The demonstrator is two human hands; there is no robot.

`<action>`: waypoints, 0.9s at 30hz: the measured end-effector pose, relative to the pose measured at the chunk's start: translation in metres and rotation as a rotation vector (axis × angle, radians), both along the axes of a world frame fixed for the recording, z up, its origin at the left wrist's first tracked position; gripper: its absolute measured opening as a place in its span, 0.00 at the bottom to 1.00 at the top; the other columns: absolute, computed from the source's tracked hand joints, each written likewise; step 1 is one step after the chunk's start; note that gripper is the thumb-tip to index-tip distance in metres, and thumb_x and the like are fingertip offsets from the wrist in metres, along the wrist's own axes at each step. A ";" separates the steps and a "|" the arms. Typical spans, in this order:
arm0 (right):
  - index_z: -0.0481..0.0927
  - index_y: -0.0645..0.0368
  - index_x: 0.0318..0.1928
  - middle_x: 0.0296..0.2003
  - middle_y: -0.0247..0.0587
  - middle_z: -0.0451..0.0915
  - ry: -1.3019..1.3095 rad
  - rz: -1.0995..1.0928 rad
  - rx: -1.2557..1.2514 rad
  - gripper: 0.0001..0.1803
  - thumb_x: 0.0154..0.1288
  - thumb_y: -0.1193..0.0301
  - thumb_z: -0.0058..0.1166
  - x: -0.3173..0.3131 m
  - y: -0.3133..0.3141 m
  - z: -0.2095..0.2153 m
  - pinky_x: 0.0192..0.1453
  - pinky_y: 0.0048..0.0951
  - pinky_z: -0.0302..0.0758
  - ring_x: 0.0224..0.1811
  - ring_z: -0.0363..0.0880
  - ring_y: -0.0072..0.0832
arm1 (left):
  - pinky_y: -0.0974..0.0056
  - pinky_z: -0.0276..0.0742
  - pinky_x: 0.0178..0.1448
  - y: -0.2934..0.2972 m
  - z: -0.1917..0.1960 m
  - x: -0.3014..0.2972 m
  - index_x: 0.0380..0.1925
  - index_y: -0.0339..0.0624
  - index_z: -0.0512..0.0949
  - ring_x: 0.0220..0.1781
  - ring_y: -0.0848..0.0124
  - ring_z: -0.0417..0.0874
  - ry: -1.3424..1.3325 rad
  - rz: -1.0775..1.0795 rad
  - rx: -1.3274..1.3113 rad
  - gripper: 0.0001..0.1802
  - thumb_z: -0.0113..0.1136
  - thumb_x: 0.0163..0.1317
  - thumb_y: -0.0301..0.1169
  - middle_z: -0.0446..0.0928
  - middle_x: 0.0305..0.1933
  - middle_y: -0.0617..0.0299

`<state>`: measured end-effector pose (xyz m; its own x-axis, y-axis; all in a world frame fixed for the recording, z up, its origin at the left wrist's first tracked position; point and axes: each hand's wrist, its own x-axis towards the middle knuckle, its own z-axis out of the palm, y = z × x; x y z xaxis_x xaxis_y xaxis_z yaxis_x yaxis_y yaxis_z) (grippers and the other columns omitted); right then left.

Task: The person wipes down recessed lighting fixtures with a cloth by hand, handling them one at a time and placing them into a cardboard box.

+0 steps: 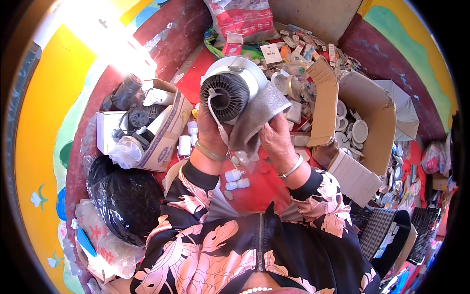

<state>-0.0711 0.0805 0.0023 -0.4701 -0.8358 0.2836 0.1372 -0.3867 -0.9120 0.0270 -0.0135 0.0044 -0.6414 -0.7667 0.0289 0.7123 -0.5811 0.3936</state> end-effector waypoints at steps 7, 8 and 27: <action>0.63 0.64 0.58 0.53 0.39 0.70 -0.161 0.067 -0.243 0.36 0.55 0.58 0.62 -0.005 0.007 -0.001 0.59 0.29 0.65 0.54 0.69 0.25 | 0.56 0.75 0.56 0.004 0.003 0.001 0.51 0.33 0.69 0.49 0.61 0.78 0.176 -0.095 -0.074 0.25 0.39 0.69 0.45 0.75 0.49 0.50; 0.64 0.63 0.58 0.53 0.39 0.70 -0.174 0.092 -0.296 0.39 0.53 0.55 0.64 -0.009 0.008 -0.004 0.59 0.29 0.66 0.54 0.69 0.25 | 0.56 0.75 0.55 0.004 0.003 0.001 0.51 0.33 0.68 0.49 0.61 0.78 0.147 -0.099 -0.088 0.25 0.39 0.69 0.45 0.75 0.49 0.50; 0.72 0.62 0.53 0.43 0.37 0.77 -0.523 0.261 -0.038 0.19 0.61 0.71 0.55 -0.045 0.015 0.029 0.48 0.24 0.74 0.43 0.76 0.23 | 0.54 0.73 0.59 0.009 0.020 -0.003 0.58 0.29 0.61 0.55 0.56 0.75 0.066 -0.183 -0.198 0.33 0.37 0.67 0.50 0.70 0.56 0.43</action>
